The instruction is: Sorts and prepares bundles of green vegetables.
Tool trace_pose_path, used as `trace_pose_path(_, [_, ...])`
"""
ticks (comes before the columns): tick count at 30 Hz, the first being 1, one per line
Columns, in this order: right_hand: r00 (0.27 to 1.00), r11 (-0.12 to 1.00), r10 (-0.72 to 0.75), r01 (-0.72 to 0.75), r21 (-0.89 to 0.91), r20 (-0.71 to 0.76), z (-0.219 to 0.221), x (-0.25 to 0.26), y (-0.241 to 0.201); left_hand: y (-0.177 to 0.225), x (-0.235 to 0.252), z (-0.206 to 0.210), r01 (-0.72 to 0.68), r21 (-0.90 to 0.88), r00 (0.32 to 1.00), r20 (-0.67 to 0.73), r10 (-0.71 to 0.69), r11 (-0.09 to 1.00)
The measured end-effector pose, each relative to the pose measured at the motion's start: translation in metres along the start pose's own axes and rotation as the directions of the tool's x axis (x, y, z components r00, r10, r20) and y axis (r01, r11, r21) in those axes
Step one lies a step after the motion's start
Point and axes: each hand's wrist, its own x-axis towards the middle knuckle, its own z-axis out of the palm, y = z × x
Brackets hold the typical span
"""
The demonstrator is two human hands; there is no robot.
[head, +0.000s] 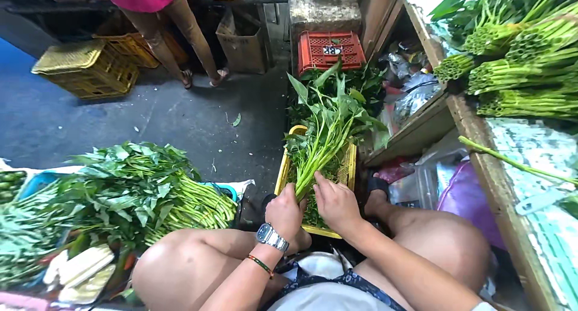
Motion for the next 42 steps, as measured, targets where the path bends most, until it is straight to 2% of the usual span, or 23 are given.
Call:
trace_pose_path(3, [0.938,0.994,0.056,-0.084,0.068,0.343,-0.013,0.001,-0.010,0.001,0.002,-0.008,0.034,-0.016,0.998,0.060,-0.033,0.999])
trace_pose_path(5, [0.891,0.970,0.035,-0.139,0.199,0.452,-0.028,0.004,-0.002,-0.001,0.009,-0.017,0.095,-0.125,0.990,0.118,-0.080,0.988])
trace_pose_path(7, [0.856,0.934,0.000,-0.185,0.306,0.518,-0.041,0.008,0.015,-0.014,0.019,-0.023,0.101,-0.301,0.993,0.081,-0.080,0.948])
trace_pose_path(10, [0.681,0.954,0.179,-0.296,0.043,0.710,-0.037,0.014,0.039,-0.027,0.024,-0.031,-0.009,-0.654,0.997,-0.064,-0.043,0.756])
trace_pose_path(12, [0.562,0.914,0.218,-0.404,0.034,0.798,-0.025,0.013,0.049,-0.022,0.020,-0.042,-0.121,-0.858,0.990,-0.143,-0.005,0.500])
trace_pose_path(13, [0.540,0.859,0.164,-0.490,0.150,0.826,-0.025,0.014,0.049,-0.016,0.016,-0.049,-0.157,-0.916,0.986,-0.166,0.007,0.370])
trace_pose_path(14, [0.576,0.736,0.070,-0.581,0.348,0.814,-0.027,0.013,0.045,-0.010,0.010,-0.056,-0.179,-0.945,0.983,-0.180,0.022,0.275])
trace_pose_path(16, [0.743,0.317,-0.070,-0.616,0.721,0.666,-0.037,0.014,0.035,0.001,-0.001,-0.063,-0.210,-0.961,0.976,-0.198,0.085,0.177])
trace_pose_path(18, [0.861,-0.077,-0.060,-0.509,0.857,0.506,-0.043,0.021,0.028,0.009,-0.006,-0.062,-0.199,-0.950,0.968,-0.152,0.199,0.240])
trace_pose_path(20, [0.877,-0.325,0.039,-0.442,0.836,0.479,-0.047,0.026,0.025,0.013,-0.006,-0.051,-0.150,-0.843,0.953,0.016,0.303,0.517])
trace_pose_path(22, [0.823,-0.406,0.199,-0.425,0.809,0.533,-0.046,0.031,0.022,0.018,-0.007,-0.038,-0.082,-0.582,0.944,0.214,0.250,0.809])
trace_pose_path(23, [0.783,-0.424,0.274,-0.423,0.801,0.559,-0.041,0.034,0.021,0.021,-0.008,-0.034,-0.068,-0.470,0.951,0.237,0.199,0.880])
trace_pose_path(25, [0.726,-0.475,0.375,-0.383,0.792,0.577,-0.029,0.038,0.020,0.029,-0.018,-0.028,-0.105,-0.267,0.986,0.099,0.135,0.958])
trace_pose_path(27, [0.699,-0.530,0.397,-0.355,0.770,0.595,-0.022,0.038,0.020,0.036,-0.028,-0.018,-0.175,-0.051,0.983,-0.069,0.171,0.983])
trace_pose_path(29, [0.698,-0.466,0.357,-0.443,0.766,0.621,-0.024,0.035,0.022,0.039,-0.030,-0.020,-0.135,0.040,0.988,-0.074,0.138,0.990])
trace_pose_path(30, [0.727,-0.329,0.281,-0.540,0.775,0.626,-0.029,0.031,0.026,0.041,-0.026,-0.033,-0.101,0.075,0.993,-0.048,0.105,0.992])
trace_pose_path(32, [0.744,0.192,0.050,-0.662,0.724,0.667,-0.043,0.021,0.035,0.041,-0.012,-0.083,-0.120,0.234,0.991,-0.033,0.131,0.965])
trace_pose_path(33, [0.725,0.445,-0.085,-0.587,0.677,0.684,-0.050,0.015,0.035,0.044,-0.007,-0.116,-0.128,0.347,0.989,-0.024,0.145,0.929])
trace_pose_path(34, [0.707,0.600,-0.211,-0.451,0.660,0.675,-0.057,0.008,0.033,0.049,-0.001,-0.145,-0.154,0.450,0.985,-0.003,0.175,0.880])
trace_pose_path(36, [0.648,0.703,-0.405,-0.230,0.673,0.645,-0.074,0.000,0.029,0.064,0.017,-0.181,-0.256,0.542,0.966,0.122,0.227,0.800])
trace_pose_path(37, [0.603,0.717,-0.473,-0.160,0.679,0.642,-0.080,-0.001,0.026,0.068,0.032,-0.181,-0.270,0.509,0.957,0.234,0.171,0.817])
trace_pose_path(39, [0.549,0.733,-0.533,-0.080,0.675,0.644,-0.086,-0.001,0.020,0.052,0.069,-0.146,-0.268,0.478,0.903,0.427,0.046,0.836])
trace_pose_path(42, [0.562,0.803,-0.477,-0.034,0.595,0.676,-0.096,0.004,0.027,0.053,0.113,-0.097,-0.338,0.523,0.860,0.509,0.031,0.783])
